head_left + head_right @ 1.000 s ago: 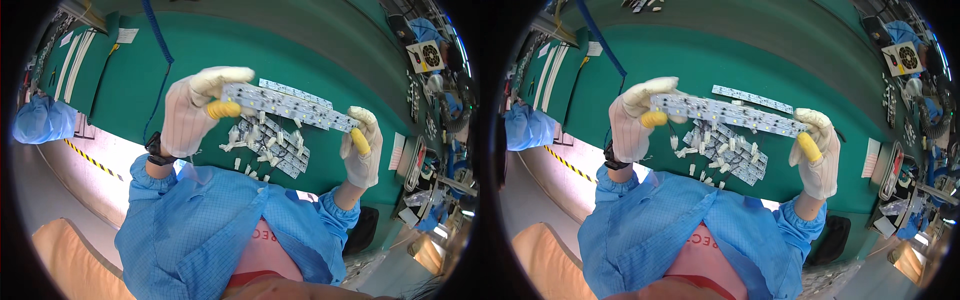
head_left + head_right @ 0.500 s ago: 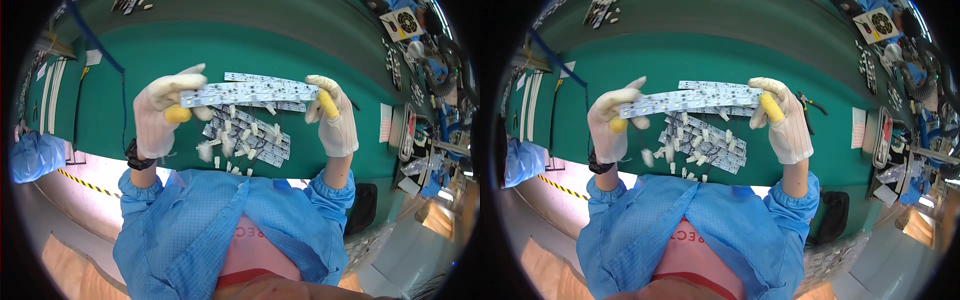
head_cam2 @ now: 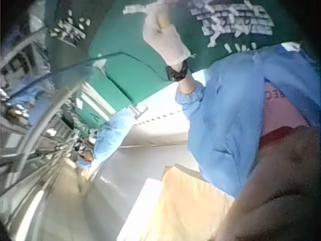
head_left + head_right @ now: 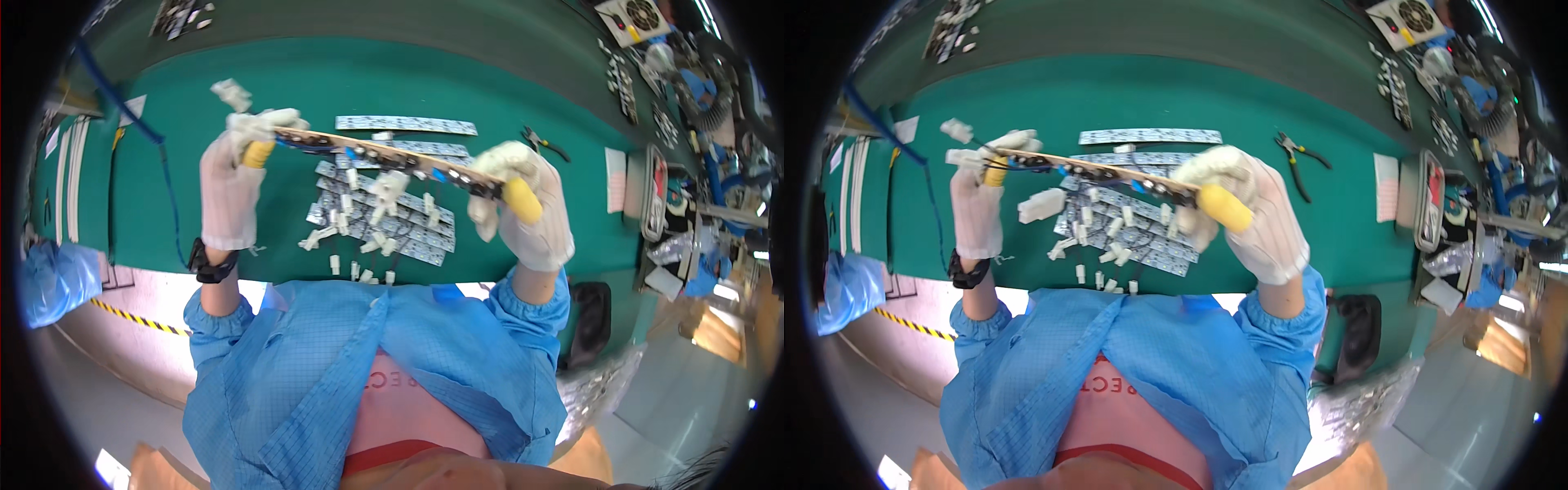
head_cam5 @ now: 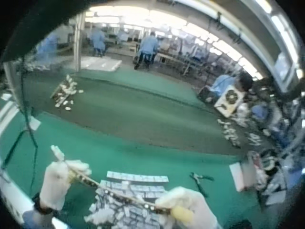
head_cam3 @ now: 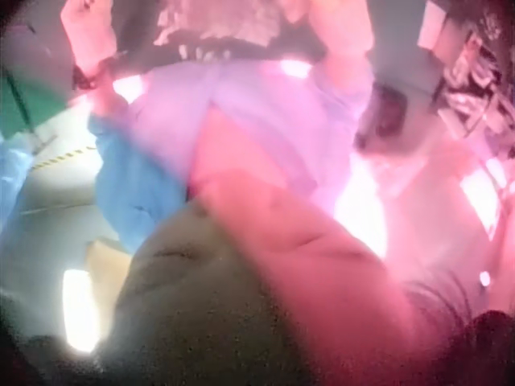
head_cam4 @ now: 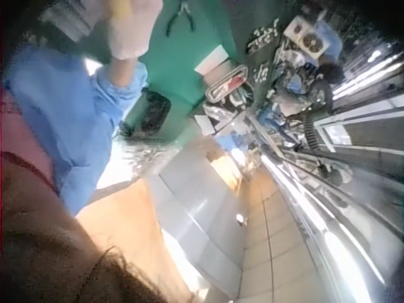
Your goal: Inspecting and sorting strips of printed circuit boards at a manual assembly station.
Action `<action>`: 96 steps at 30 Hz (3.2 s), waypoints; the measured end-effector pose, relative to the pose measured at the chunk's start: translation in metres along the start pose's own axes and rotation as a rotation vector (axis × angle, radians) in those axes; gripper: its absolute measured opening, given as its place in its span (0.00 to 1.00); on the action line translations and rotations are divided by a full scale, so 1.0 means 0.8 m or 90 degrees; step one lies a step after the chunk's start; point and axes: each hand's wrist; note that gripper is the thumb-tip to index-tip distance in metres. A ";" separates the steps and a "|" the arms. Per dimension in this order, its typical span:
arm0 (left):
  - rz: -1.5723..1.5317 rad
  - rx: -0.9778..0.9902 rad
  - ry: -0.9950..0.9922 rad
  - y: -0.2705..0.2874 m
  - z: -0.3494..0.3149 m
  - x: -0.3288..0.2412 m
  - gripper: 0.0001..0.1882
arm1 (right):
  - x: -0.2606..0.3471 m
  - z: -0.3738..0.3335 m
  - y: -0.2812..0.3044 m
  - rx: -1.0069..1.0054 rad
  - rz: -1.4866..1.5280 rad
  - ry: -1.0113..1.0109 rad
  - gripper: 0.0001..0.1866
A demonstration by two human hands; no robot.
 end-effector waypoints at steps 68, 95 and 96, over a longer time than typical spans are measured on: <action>-0.035 0.065 -0.111 -0.001 -0.012 -0.065 0.23 | -0.007 -0.014 0.003 -0.156 0.103 0.079 0.30; -0.080 0.000 -0.033 0.002 -0.007 -0.038 0.33 | 0.023 -0.022 -0.002 -0.052 0.121 0.022 0.30; -0.086 0.007 -0.034 0.003 -0.006 -0.038 0.33 | 0.023 -0.022 -0.001 -0.061 0.118 0.019 0.30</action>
Point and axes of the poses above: each hand's wrist, its own z-axis towards the middle knuckle, its own y-axis out of the back of the hand, x = y × z, and after that the axes turned 5 degrees about -y, right-handed
